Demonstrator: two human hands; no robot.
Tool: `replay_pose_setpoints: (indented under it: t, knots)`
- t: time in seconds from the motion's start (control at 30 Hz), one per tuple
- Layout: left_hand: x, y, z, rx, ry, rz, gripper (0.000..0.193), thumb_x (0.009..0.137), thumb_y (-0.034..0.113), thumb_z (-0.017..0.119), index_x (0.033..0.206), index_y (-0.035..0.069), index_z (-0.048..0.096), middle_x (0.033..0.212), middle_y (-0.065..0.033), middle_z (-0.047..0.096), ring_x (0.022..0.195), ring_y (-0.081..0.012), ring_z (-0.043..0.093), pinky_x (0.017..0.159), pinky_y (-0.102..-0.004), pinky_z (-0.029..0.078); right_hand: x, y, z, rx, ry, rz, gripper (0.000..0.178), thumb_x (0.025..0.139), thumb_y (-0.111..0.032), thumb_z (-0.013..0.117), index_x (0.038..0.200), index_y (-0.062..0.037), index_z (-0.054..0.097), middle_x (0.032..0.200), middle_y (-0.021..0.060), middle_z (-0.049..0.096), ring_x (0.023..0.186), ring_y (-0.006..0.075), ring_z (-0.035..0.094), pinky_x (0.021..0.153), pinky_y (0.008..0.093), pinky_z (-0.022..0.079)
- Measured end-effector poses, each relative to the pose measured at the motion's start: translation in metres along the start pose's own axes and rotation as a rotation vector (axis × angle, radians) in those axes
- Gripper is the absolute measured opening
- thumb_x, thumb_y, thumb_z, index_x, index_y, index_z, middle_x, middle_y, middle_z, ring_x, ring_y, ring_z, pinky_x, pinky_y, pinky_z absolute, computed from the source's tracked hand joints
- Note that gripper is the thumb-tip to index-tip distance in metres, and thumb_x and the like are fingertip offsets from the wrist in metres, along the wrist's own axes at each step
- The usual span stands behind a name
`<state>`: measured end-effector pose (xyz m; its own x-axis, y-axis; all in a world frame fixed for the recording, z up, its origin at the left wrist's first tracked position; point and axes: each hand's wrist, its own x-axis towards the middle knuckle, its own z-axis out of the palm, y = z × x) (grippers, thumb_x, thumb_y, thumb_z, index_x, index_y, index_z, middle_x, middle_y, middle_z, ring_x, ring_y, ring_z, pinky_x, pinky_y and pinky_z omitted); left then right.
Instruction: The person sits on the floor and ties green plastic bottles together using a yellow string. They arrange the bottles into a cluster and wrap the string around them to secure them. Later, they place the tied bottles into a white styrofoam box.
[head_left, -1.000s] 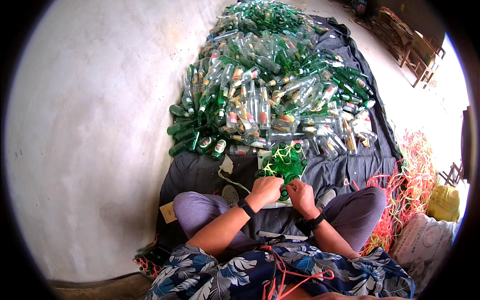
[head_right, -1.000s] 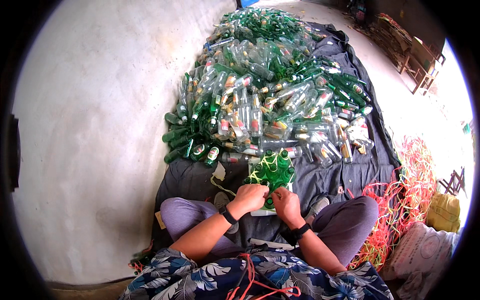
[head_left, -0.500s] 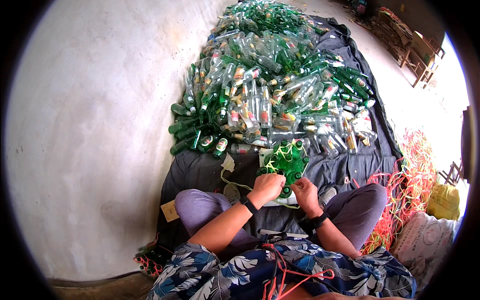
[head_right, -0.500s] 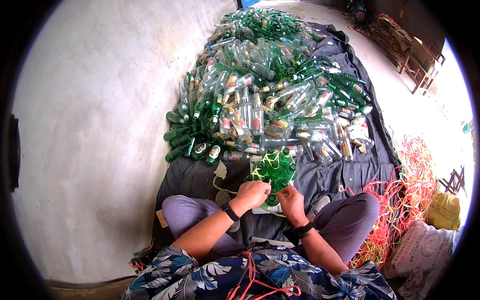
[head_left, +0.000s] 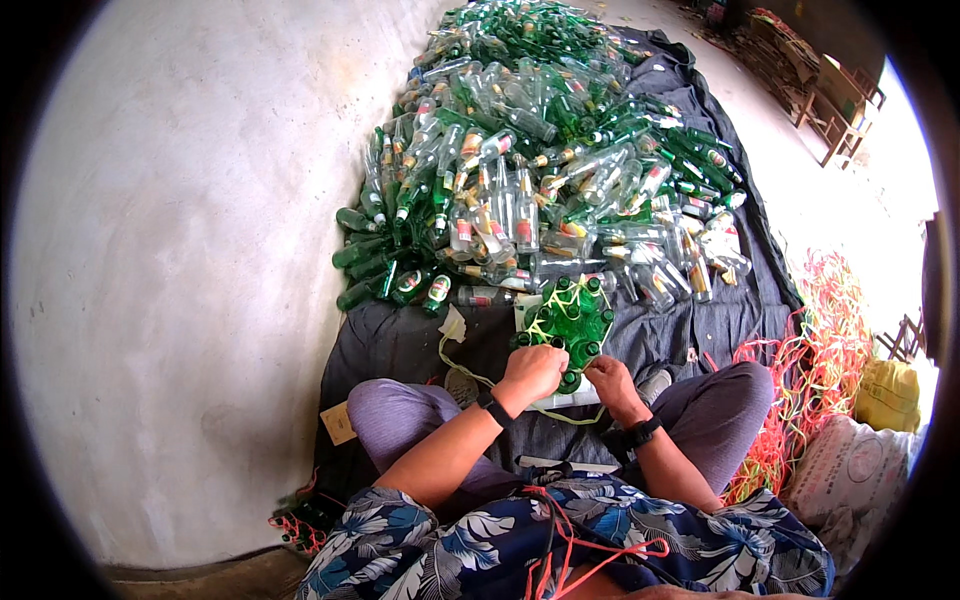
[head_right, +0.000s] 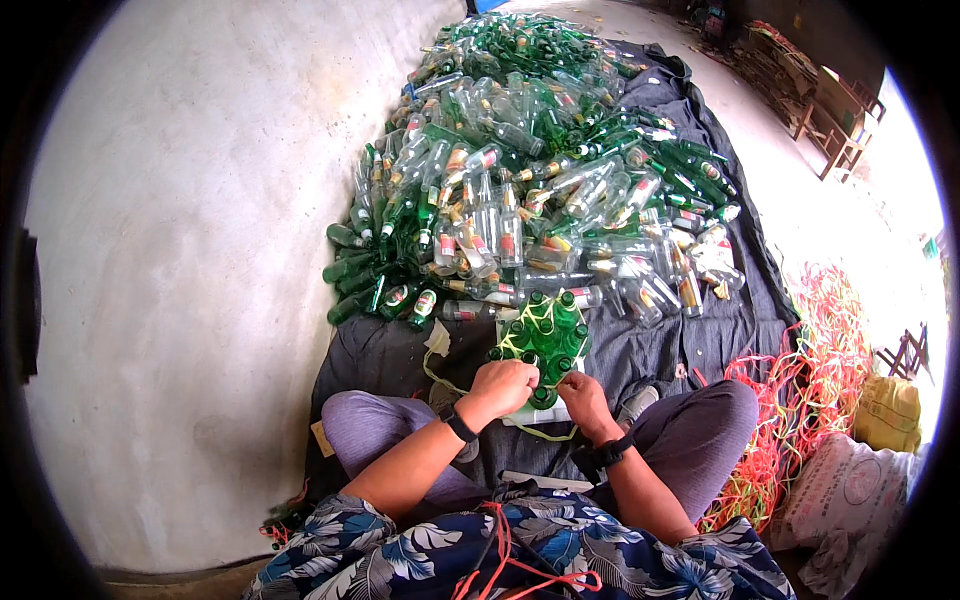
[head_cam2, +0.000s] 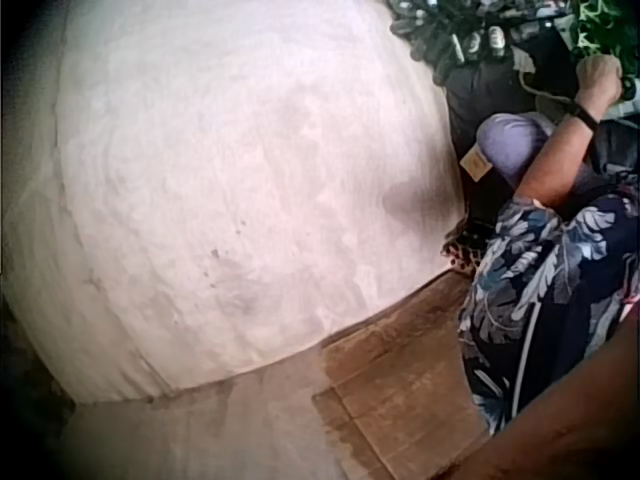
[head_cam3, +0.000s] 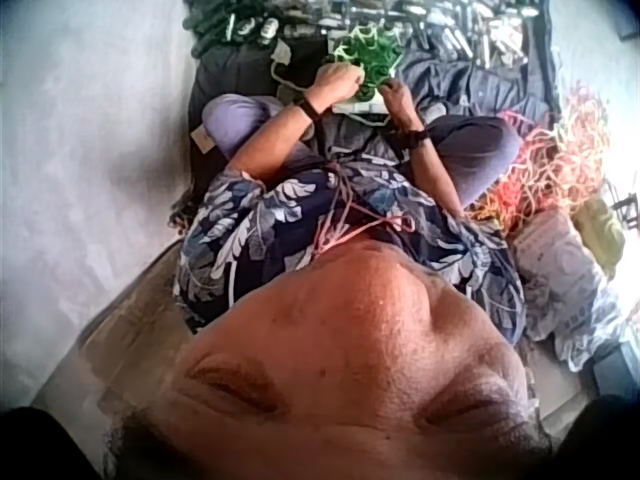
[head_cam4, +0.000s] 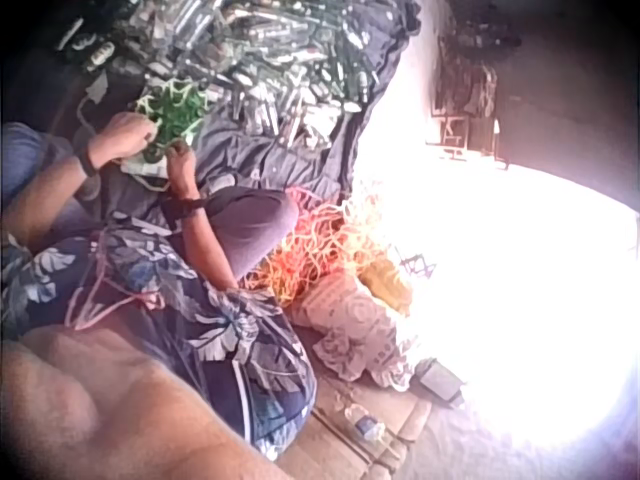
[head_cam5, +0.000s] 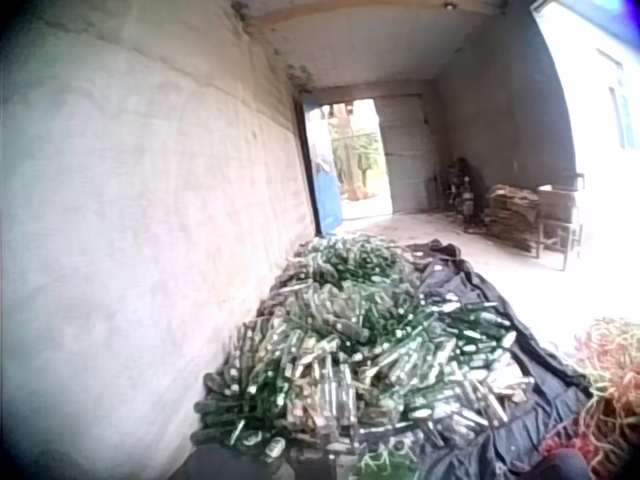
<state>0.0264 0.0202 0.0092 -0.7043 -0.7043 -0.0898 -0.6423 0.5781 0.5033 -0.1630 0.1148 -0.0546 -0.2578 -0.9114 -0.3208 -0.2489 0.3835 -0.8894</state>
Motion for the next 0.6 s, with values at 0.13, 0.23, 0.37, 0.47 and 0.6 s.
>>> replay_pose_setpoints:
  t: [0.13,0.23,0.37,0.47,0.6]
  knots:
    - [-0.001,0.001,0.000,-0.004,0.017,0.028,0.012,0.083,0.009,0.061,0.083,0.013,0.073,0.081,-0.0117,0.073,0.078,-0.0337,0.072,0.065,-0.0474,0.055,0.001,0.001,0.005,-0.021,0.025,-0.021,0.022,0.094,-0.017,0.066,0.100,0.0032,0.072,0.080,0.0084,0.066,0.076,0.0145,0.059,0.067,0.0331,0.048]
    - [-0.002,0.003,-0.003,-0.006,-0.017,0.003,0.011,0.082,0.010,0.061,0.084,0.012,0.072,0.084,-0.0106,0.073,0.082,-0.0332,0.072,0.069,-0.0468,0.055,0.000,0.000,0.008,0.016,0.034,-0.043,0.021,0.094,-0.017,0.065,0.098,0.0027,0.071,0.079,0.0039,0.063,0.075,0.0117,0.055,0.065,0.0314,0.046]
    - [-0.002,0.003,-0.005,-0.024,-0.022,0.002,0.011,0.082,0.011,0.061,0.085,0.012,0.072,0.085,-0.0103,0.073,0.083,-0.0333,0.071,0.071,-0.0470,0.055,0.004,0.009,0.014,-0.004,0.037,-0.004,0.024,0.092,-0.018,0.066,0.099,0.0042,0.071,0.084,0.0150,0.072,0.078,0.0183,0.066,0.072,0.0358,0.052]
    - [0.001,0.002,-0.006,-0.030,-0.050,-0.011,0.012,0.082,0.010,0.061,0.085,0.012,0.072,0.085,-0.0108,0.073,0.084,-0.0335,0.072,0.071,-0.0478,0.055,0.008,0.014,0.014,0.091,0.014,0.012,0.020,0.092,-0.016,0.067,0.096,0.0031,0.071,0.082,0.0113,0.072,0.075,0.0166,0.064,0.068,0.0345,0.051]
    - [-0.002,0.009,-0.006,0.026,-0.045,-0.020,0.015,0.082,0.009,0.060,0.089,0.010,0.073,0.090,-0.0133,0.072,0.086,-0.0357,0.072,0.074,-0.0491,0.056,0.004,0.002,0.011,0.121,0.031,0.021,0.017,0.091,-0.015,0.070,0.092,0.0020,0.070,0.079,0.0059,0.067,0.073,0.0136,0.060,0.065,0.0321,0.048]
